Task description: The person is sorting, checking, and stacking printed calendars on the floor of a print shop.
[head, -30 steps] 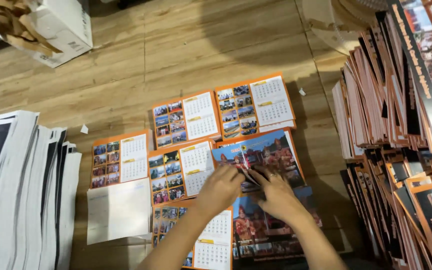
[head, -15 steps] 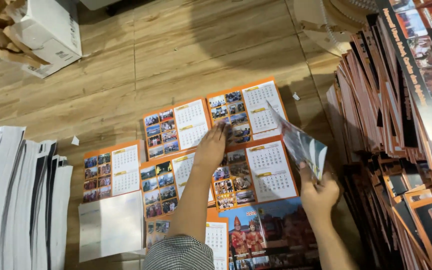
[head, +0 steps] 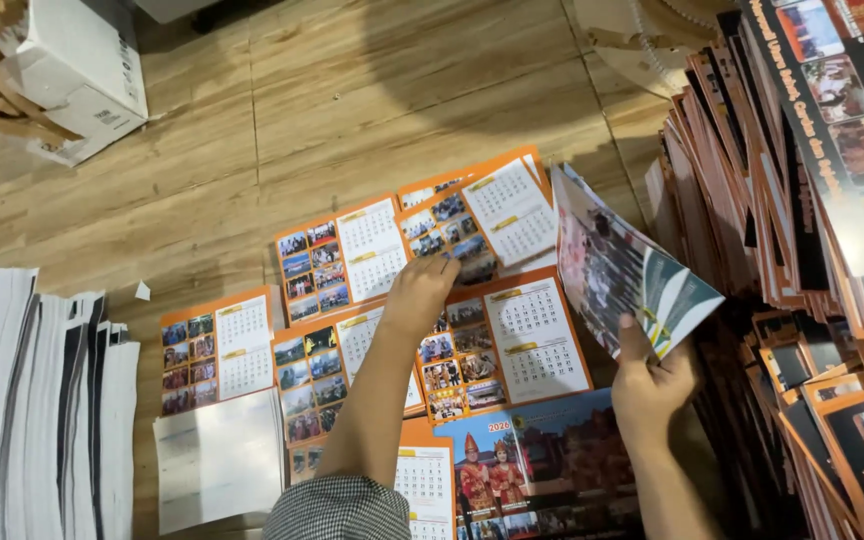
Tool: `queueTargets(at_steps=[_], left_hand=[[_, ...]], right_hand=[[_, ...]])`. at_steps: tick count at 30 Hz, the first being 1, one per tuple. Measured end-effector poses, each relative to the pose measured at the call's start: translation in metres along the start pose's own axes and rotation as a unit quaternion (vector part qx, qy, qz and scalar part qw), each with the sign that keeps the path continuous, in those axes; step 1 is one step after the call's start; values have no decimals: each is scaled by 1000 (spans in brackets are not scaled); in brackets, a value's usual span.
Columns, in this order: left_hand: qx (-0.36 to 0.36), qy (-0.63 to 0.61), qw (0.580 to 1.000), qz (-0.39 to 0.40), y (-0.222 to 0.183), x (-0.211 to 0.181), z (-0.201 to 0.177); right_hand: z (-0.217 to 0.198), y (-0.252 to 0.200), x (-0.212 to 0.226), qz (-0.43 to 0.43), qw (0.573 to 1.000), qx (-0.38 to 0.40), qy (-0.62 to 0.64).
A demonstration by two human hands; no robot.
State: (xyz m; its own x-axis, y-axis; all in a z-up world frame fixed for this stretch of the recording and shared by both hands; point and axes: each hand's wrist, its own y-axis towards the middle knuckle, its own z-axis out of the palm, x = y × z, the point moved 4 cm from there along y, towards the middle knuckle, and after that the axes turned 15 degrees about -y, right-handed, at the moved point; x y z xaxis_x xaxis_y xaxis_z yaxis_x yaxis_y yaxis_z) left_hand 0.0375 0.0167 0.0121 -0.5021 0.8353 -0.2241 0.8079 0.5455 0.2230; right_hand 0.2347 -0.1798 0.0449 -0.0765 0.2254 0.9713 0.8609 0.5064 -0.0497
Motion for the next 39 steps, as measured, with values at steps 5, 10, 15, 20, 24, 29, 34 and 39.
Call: queueTargets(at_steps=[5, 10, 15, 20, 24, 29, 34, 39], left_hand=[[-20, -22, 1000, -6, -7, -34, -19], [-11, -65, 986, 153, -46, -95, -21], [-110, -45, 991, 55, -82, -90, -45], [-172, -84, 981, -12, -131, -60, -82], [-25, -104, 974, -199, -205, -37, -89], [321, -106, 900, -274, -293, -81, -83], [142, -28, 970, -194, -355, -88, -54], [226, -20, 943, -243, -374, -94, -35]], right_hand=[[-11, -7, 10, -175, 981, -43, -74], [23, -28, 38, -396, 855, 156, -297], [56, -51, 21, -301, 754, 362, -458], [64, -47, -21, -313, 723, 355, -504], [60, -35, -46, -348, 732, 279, -515], [44, -75, 16, -477, 769, 112, -411], [78, -199, -1, -511, 575, 367, -524], [79, -285, -42, -617, 548, 389, -409]])
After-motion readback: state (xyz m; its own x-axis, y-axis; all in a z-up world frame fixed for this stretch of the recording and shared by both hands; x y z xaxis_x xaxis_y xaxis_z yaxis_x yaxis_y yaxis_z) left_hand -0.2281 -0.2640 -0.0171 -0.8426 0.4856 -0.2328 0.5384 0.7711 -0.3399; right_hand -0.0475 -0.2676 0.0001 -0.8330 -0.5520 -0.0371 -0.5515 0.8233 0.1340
